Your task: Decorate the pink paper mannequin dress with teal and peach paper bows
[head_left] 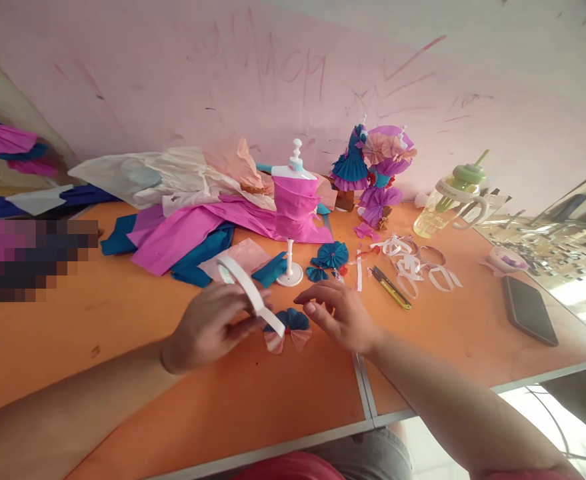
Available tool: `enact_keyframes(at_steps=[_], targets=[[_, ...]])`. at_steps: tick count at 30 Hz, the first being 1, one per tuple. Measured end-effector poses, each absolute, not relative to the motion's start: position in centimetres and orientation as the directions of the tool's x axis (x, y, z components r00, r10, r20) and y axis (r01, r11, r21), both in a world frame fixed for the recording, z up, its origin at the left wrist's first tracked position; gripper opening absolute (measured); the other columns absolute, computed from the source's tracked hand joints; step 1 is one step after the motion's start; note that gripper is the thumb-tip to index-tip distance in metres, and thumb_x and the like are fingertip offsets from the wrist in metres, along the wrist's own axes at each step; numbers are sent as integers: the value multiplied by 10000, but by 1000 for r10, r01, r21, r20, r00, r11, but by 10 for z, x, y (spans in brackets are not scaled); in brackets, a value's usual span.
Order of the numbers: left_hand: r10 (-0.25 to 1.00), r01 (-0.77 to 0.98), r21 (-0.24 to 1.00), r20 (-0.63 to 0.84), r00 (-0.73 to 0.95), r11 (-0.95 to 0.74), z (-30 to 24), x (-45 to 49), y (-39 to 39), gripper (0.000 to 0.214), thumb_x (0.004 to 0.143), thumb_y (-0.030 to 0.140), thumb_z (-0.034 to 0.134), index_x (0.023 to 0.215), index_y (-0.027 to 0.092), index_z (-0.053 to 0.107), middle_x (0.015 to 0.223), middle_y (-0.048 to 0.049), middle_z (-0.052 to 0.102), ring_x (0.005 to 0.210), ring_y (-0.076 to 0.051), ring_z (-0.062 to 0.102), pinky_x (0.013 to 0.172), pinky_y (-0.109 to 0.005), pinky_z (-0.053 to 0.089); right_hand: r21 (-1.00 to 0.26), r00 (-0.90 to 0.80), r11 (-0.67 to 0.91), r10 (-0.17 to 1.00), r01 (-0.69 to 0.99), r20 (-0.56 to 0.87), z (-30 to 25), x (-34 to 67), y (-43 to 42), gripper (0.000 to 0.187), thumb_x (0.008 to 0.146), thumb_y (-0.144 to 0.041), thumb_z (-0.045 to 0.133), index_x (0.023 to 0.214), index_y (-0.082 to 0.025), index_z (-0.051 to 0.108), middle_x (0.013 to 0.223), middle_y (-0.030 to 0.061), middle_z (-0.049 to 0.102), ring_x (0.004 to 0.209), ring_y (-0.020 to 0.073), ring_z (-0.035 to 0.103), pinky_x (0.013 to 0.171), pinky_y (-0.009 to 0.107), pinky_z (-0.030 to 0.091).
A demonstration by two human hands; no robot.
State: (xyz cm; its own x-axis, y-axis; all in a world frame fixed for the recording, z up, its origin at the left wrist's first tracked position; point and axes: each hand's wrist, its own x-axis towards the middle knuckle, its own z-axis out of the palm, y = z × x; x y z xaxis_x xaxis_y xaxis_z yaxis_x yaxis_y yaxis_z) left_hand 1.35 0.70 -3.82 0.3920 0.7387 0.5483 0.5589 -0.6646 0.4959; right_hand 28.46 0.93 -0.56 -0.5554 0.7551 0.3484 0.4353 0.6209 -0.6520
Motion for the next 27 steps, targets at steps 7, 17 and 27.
enact_keyframes(at_steps=[7, 17, 27], targets=[[672, 534, 414, 536, 512, -737, -38, 39, -13, 459, 932, 157, 516, 1371, 261, 435, 944, -57, 694, 866, -207, 669, 750, -310, 513, -838, -505, 386, 848, 385, 159, 3, 270, -10, 333, 870, -484, 629, 1029, -202, 707, 953, 29, 719, 813, 137, 611, 732, 274, 467], [849, 409, 791, 248, 467, -456, -24, 51, -18, 232, 963, 260, 459, 1183, 219, 520, 879, -41, 683, 803, -196, 663, 763, -326, 533, -859, -382, 374, 894, 348, 235, -8, 259, -10, 82, 801, -251, 686, 834, -182, 716, 865, 22, 580, 727, 102, 537, 634, 234, 448], [944, 177, 964, 137, 299, -196, -26, 51, -22, 661, 955, 427, 503, 1527, 258, 217, 1242, -127, 661, 1179, -277, 619, 943, -387, 540, -779, -562, 434, 817, 452, 129, -5, 253, -17, 80, 825, -226, 689, 773, -207, 747, 747, -10, 617, 681, 91, 571, 625, 215, 444]])
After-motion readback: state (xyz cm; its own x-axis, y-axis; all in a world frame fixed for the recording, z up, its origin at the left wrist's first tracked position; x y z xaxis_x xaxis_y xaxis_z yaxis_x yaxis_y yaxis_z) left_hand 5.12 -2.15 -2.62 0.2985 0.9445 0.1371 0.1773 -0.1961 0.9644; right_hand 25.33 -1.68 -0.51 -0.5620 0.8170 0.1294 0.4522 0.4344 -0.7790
